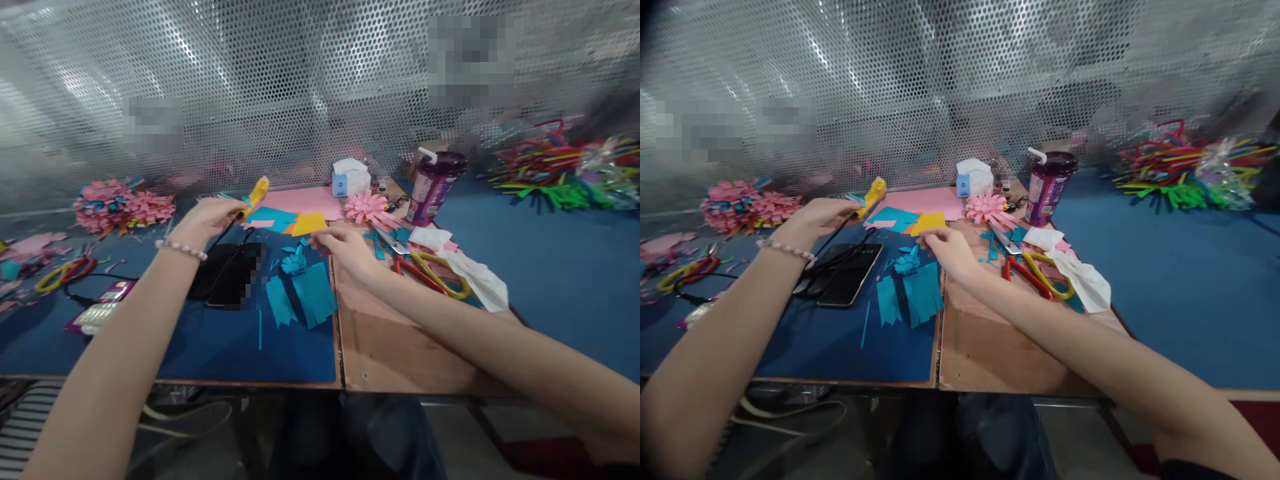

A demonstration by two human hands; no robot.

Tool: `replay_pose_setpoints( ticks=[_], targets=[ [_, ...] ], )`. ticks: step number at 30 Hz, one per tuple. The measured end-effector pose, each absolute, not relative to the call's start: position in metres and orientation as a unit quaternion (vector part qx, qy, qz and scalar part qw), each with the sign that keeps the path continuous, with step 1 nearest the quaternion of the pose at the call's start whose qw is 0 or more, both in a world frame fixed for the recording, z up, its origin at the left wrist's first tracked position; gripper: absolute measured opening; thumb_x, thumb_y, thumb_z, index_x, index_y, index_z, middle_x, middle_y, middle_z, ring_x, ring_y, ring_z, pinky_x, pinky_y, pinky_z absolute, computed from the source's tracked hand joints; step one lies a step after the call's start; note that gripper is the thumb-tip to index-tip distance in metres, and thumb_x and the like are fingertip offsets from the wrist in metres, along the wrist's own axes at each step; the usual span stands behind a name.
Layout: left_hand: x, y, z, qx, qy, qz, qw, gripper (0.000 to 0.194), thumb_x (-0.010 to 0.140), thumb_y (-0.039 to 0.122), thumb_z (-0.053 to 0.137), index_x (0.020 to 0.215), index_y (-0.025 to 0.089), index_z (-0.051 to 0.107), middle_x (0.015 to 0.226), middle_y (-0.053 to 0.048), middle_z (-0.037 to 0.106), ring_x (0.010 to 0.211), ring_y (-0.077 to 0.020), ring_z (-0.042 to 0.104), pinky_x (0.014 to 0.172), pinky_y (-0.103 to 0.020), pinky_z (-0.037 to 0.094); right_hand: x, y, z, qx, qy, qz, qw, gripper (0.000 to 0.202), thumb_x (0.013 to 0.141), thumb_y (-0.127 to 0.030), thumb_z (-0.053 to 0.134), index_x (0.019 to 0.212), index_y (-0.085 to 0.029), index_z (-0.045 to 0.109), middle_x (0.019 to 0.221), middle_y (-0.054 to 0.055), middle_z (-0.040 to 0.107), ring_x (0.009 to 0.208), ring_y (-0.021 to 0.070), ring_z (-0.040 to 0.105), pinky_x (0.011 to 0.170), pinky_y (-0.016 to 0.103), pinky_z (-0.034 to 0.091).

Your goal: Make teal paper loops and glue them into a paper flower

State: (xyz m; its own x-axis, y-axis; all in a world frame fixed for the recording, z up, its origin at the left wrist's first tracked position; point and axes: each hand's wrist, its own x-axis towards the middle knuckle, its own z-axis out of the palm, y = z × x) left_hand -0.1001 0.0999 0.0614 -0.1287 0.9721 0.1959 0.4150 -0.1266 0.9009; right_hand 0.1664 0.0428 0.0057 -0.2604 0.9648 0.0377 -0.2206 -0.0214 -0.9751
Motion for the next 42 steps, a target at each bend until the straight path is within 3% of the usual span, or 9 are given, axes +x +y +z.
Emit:
replay_pose_setpoints(
  ticks=[5,9,16,21,27,31,35,39,42],
  targets=[
    [-0.059,0.084,0.046,0.599,0.567,0.417,0.383,0.010,0.075,0.021,0.068,0.075,0.011,0.069,0.073,-0.005,0.067,0.067,-0.0151,0.061,0.066,-0.028,0.050,0.143,0.062,0.020,-0.351,-0.423,0.690,0.471,0.011,0.087,-0.022,0.053,0.078,-0.017,0.057,0.080,0.005,0.066,0.076,0.0130,0.063,0.073,0.028,0.051],
    [-0.026,0.058,0.047,0.621,0.543,0.400,0.400,0.010,0.064,0.026,0.075,0.067,0.018,0.072,0.065,-0.004,0.067,0.058,-0.0143,0.057,0.056,-0.026,0.045,0.136,0.060,0.025,-0.344,-0.363,0.741,0.448,0.014,0.090,-0.027,0.053,0.078,-0.020,0.054,0.065,0.001,0.062,0.066,0.0126,0.062,0.068,0.027,0.052],
    [0.004,0.031,0.052,0.628,0.515,0.414,0.412,0.007,0.061,0.025,0.076,0.064,0.020,0.073,0.070,-0.004,0.069,0.066,-0.0152,0.060,0.068,-0.028,0.046,0.138,0.052,0.027,-0.313,-0.303,0.755,0.490,0.014,0.092,-0.030,0.047,0.083,-0.021,0.053,0.067,-0.002,0.063,0.063,0.0116,0.060,0.067,0.025,0.050],
    [0.001,0.023,0.052,0.605,0.504,0.423,0.448,0.012,0.063,0.030,0.076,0.069,0.020,0.073,0.075,-0.004,0.070,0.067,-0.0160,0.061,0.066,-0.029,0.048,0.144,0.041,0.025,-0.291,-0.294,0.754,0.510,0.009,0.088,-0.029,0.050,0.086,-0.021,0.054,0.078,-0.001,0.066,0.068,0.0108,0.060,0.068,0.023,0.050],
    [-0.020,0.018,0.062,0.614,0.486,0.477,0.400,0.015,0.063,0.026,0.078,0.075,0.018,0.074,0.083,-0.006,0.070,0.083,-0.0188,0.063,0.083,-0.031,0.047,0.154,0.024,0.031,-0.258,-0.308,0.749,0.527,0.013,0.085,-0.034,0.052,0.093,-0.024,0.055,0.087,-0.002,0.065,0.079,0.0126,0.062,0.070,0.025,0.050],
    [-0.036,0.018,0.062,0.595,0.506,0.505,0.367,0.014,0.064,0.025,0.078,0.075,0.018,0.073,0.082,-0.005,0.070,0.086,-0.0200,0.063,0.086,-0.032,0.046,0.162,0.003,0.028,-0.268,-0.327,0.728,0.540,0.023,0.081,-0.040,0.059,0.097,-0.024,0.057,0.079,-0.002,0.060,0.071,0.0125,0.058,0.065,0.024,0.050],
    [-0.043,0.016,0.056,0.617,0.498,0.513,0.328,0.012,0.068,0.026,0.074,0.078,0.019,0.073,0.085,-0.004,0.070,0.088,-0.0195,0.063,0.087,-0.031,0.045,0.169,-0.026,0.020,-0.316,-0.366,0.690,0.538,0.023,0.078,-0.037,0.061,0.095,-0.021,0.062,0.075,0.000,0.056,0.068,0.0137,0.055,0.063,0.027,0.053],
    [-0.043,0.012,0.052,0.640,0.501,0.518,0.266,0.012,0.068,0.027,0.073,0.077,0.019,0.072,0.087,-0.004,0.070,0.088,-0.0195,0.063,0.085,-0.029,0.046,0.170,-0.045,0.012,-0.331,-0.419,0.672,0.513,0.023,0.080,-0.038,0.059,0.091,-0.019,0.061,0.077,0.000,0.056,0.059,0.0111,0.051,0.053,0.026,0.053],
    [-0.042,0.010,0.050,0.639,0.491,0.525,0.276,0.012,0.068,0.027,0.074,0.076,0.019,0.072,0.087,-0.003,0.070,0.086,-0.0186,0.063,0.082,-0.028,0.046,0.169,-0.052,0.006,-0.342,-0.483,0.644,0.485,0.027,0.084,-0.044,0.056,0.087,-0.017,0.058,0.069,-0.002,0.054,0.050,0.0088,0.050,0.048,0.023,0.050]
  ],
)
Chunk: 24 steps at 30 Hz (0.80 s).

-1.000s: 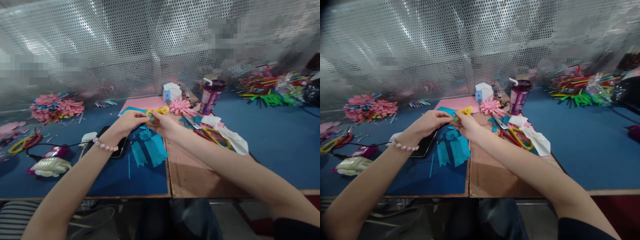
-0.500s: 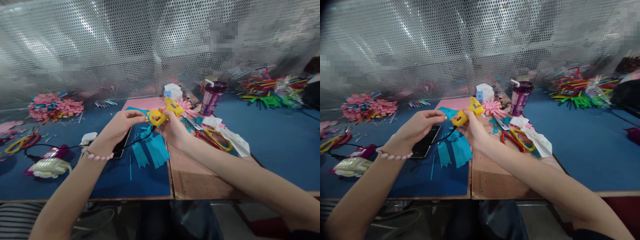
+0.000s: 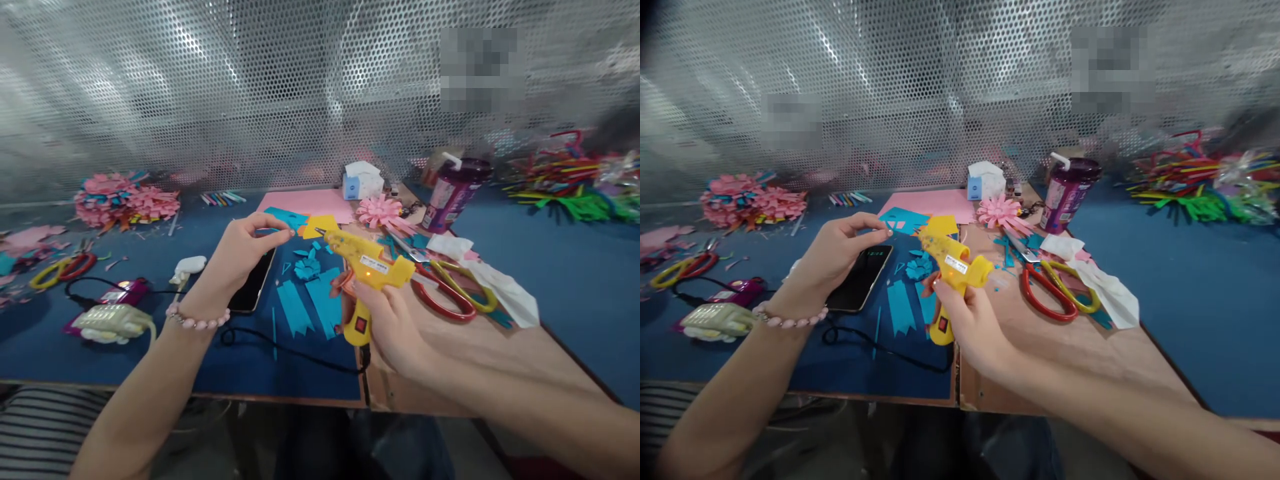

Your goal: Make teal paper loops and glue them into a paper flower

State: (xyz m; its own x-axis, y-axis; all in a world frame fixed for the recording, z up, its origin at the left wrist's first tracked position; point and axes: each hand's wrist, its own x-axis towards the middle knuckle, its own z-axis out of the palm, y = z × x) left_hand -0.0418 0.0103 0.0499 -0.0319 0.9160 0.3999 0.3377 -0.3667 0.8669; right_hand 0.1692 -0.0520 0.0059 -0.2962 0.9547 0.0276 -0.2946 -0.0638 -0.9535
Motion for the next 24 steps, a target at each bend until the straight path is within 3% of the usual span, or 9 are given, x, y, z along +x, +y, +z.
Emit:
replay_pose_setpoints(
  ticks=[11,24],
  targets=[
    [-0.0400,0.0069,0.0441,0.623,0.469,0.520,0.348,0.012,0.069,0.026,0.076,0.077,0.018,0.071,0.086,-0.002,0.068,0.086,-0.0158,0.060,0.084,-0.026,0.043,0.1707,-0.0588,0.0003,-0.399,-0.553,0.574,0.454,0.043,0.080,-0.058,0.054,0.076,-0.015,0.054,0.063,-0.003,0.051,0.043,0.0072,0.052,0.042,0.020,0.043],
    [-0.0404,0.0056,0.0448,0.625,0.469,0.515,0.352,0.014,0.069,0.028,0.076,0.078,0.019,0.071,0.091,-0.004,0.068,0.090,-0.0182,0.060,0.090,-0.031,0.042,0.1721,-0.0589,0.0001,-0.378,-0.589,0.555,0.449,0.037,0.086,-0.053,0.048,0.075,-0.017,0.049,0.057,-0.005,0.044,0.045,0.0078,0.050,0.043,0.020,0.041]
  ],
)
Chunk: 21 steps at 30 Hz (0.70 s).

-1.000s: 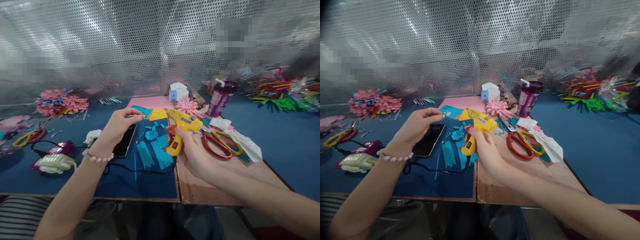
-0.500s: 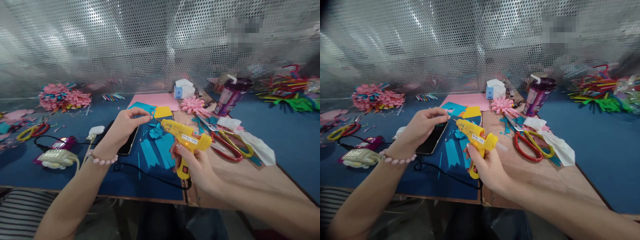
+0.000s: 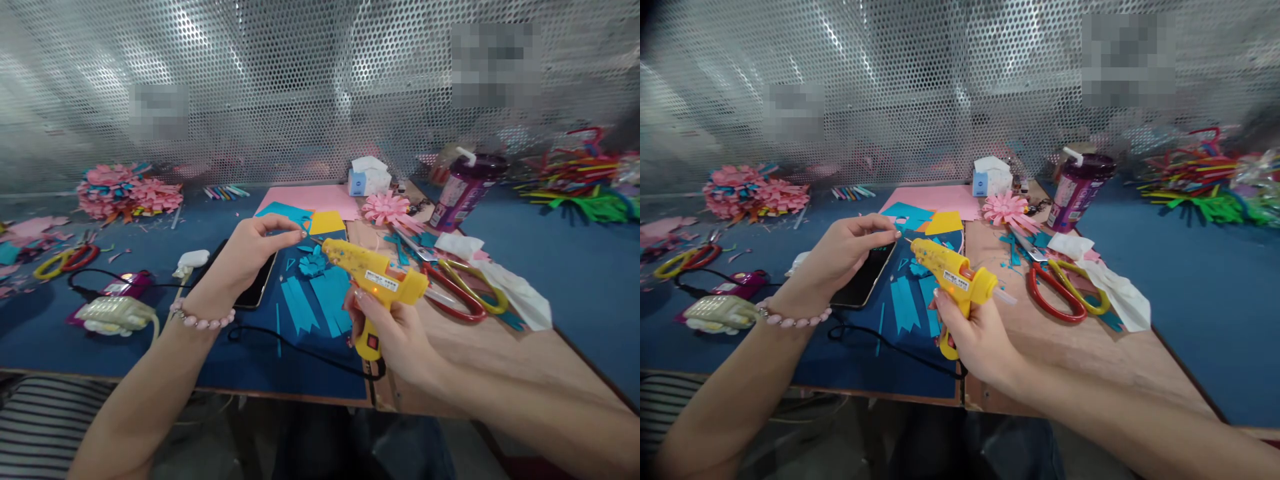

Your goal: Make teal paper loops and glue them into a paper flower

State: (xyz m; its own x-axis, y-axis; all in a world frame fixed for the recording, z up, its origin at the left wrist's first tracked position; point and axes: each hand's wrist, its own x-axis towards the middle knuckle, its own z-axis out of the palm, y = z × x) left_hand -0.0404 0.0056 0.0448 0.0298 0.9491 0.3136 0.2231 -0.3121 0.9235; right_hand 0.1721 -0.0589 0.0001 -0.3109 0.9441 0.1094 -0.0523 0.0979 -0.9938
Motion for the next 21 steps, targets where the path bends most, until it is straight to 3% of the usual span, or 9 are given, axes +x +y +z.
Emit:
replay_pose_setpoints(
  ticks=[5,21],
  targets=[
    [-0.0399,0.0036,0.0467,0.622,0.466,0.514,0.362,0.012,0.069,0.027,0.076,0.077,0.019,0.071,0.090,-0.003,0.068,0.090,-0.0179,0.060,0.089,-0.031,0.042,0.1729,-0.0608,-0.0005,-0.379,-0.594,0.555,0.442,0.036,0.087,-0.052,0.047,0.076,-0.017,0.048,0.056,-0.006,0.041,0.044,0.0073,0.048,0.039,0.018,0.035],
    [-0.0380,0.0015,0.0478,0.623,0.469,0.511,0.362,0.009,0.069,0.026,0.075,0.074,0.020,0.071,0.087,-0.002,0.067,0.090,-0.0173,0.060,0.088,-0.030,0.041,0.1738,-0.0599,-0.0011,-0.381,-0.587,0.558,0.447,0.037,0.086,-0.053,0.048,0.077,-0.017,0.050,0.057,-0.005,0.045,0.044,0.0079,0.049,0.043,0.020,0.041]
  ],
)
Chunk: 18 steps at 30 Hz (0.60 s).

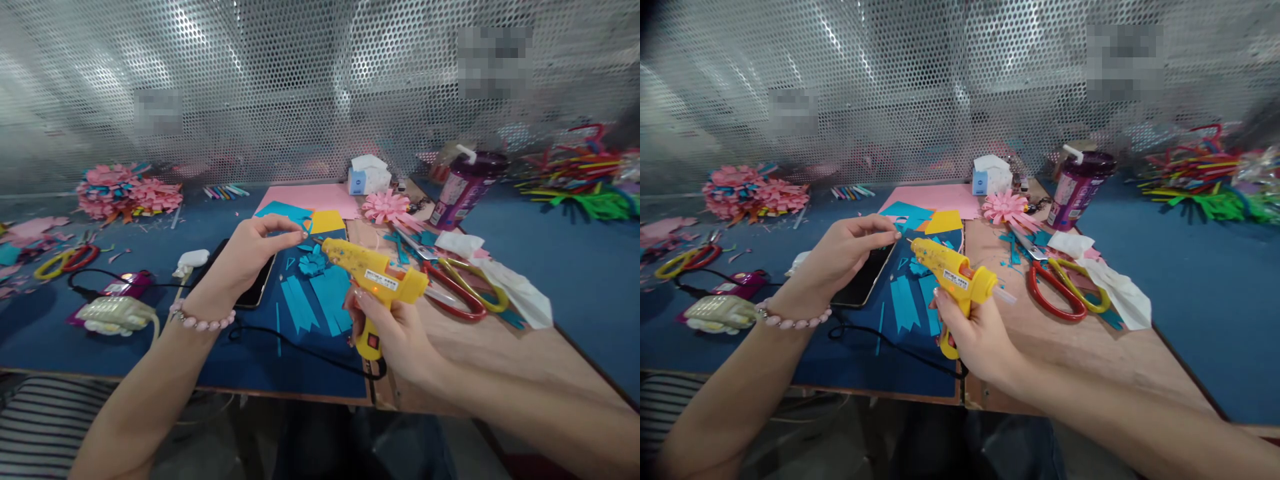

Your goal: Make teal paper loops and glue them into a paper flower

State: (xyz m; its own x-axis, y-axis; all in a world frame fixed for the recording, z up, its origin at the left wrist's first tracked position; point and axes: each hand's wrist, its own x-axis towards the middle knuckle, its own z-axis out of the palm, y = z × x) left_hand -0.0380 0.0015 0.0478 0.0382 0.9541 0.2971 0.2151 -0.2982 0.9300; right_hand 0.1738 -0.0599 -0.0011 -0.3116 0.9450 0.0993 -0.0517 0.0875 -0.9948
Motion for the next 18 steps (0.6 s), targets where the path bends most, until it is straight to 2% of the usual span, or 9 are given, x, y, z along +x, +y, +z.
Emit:
replay_pose_setpoints(
  ticks=[13,18],
  targets=[
    [-0.0369,0.0017,0.0475,0.624,0.469,0.516,0.354,0.013,0.068,0.029,0.076,0.075,0.019,0.071,0.089,-0.004,0.069,0.089,-0.0185,0.061,0.088,-0.030,0.043,0.1722,-0.0591,-0.0030,-0.387,-0.570,0.566,0.453,0.040,0.084,-0.056,0.051,0.078,-0.016,0.051,0.065,-0.003,0.049,0.045,0.0074,0.050,0.042,0.021,0.042],
    [-0.0366,0.0014,0.0469,0.621,0.467,0.518,0.356,0.012,0.068,0.027,0.076,0.076,0.019,0.072,0.088,-0.004,0.069,0.089,-0.0178,0.061,0.088,-0.030,0.043,0.1731,-0.0610,0.0009,-0.390,-0.584,0.556,0.446,0.037,0.085,-0.052,0.050,0.077,-0.016,0.050,0.062,-0.003,0.049,0.045,0.0074,0.050,0.041,0.019,0.040]
  ],
)
